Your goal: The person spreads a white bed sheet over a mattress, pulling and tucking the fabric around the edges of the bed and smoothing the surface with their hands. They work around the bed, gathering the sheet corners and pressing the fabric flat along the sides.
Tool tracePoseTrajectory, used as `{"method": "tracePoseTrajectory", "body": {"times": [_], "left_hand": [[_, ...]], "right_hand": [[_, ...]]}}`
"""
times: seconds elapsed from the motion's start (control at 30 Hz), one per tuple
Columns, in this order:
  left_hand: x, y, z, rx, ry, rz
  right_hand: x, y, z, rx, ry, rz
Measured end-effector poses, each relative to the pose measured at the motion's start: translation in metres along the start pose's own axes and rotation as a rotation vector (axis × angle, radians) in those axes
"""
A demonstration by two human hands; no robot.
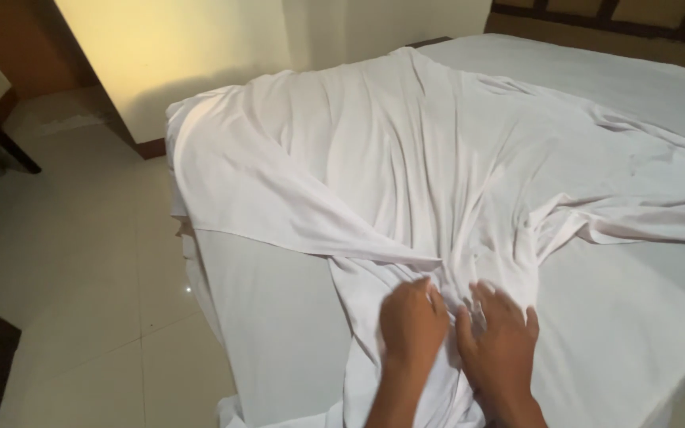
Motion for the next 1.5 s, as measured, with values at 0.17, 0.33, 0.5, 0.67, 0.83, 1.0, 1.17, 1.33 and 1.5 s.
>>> {"method": "tracePoseTrajectory", "body": {"times": [0.17, 0.33, 0.5, 0.67, 0.83, 1.0, 1.17, 1.33, 1.5], "left_hand": [[-0.046, 0.046, -0.062, -0.177, 0.044, 0.036], [0.0, 0.056, -0.202, -0.143, 0.259, 0.258], [-0.01, 0.066, -0.183, -0.13, 0.303, 0.202], [-0.011, 0.072, -0.184, -0.175, 0.287, 0.134], [-0.012, 0.072, -0.183, -0.228, 0.302, 0.11], [-0.022, 0.056, -0.207, -0.159, 0.309, 0.131], [-0.086, 0.009, -0.223, -0.162, 0.376, 0.121], [-0.132, -0.036, -0.286, -0.249, 0.368, 0.187], [-0.172, -0.074, -0.333, -0.34, 0.378, 0.184]], "right_hand": [[0.043, 0.041, -0.052, -0.184, 0.053, 0.042], [0.139, 0.042, -0.055, -0.437, 0.041, 0.0], [0.159, 0.048, -0.043, -0.295, 0.07, -0.121], [0.163, 0.045, -0.037, -0.235, 0.093, -0.036], [0.153, 0.04, -0.038, -0.273, 0.069, 0.152], [0.112, 0.036, -0.066, -0.224, -0.318, 0.105], [0.092, 0.016, -0.105, -0.326, -0.468, 0.008], [0.101, -0.015, -0.176, -0.56, -0.281, -0.352], [0.147, -0.058, -0.206, -0.737, -0.226, -0.539]]}}
Point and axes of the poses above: each hand's wrist, its own y-axis towards the middle knuckle, its own x-axis out of the palm, z = x × y, the point moved 3 cm from there along y, towards the middle knuckle, and after that the axes turned 5 degrees about z, right-handed, at the moved point
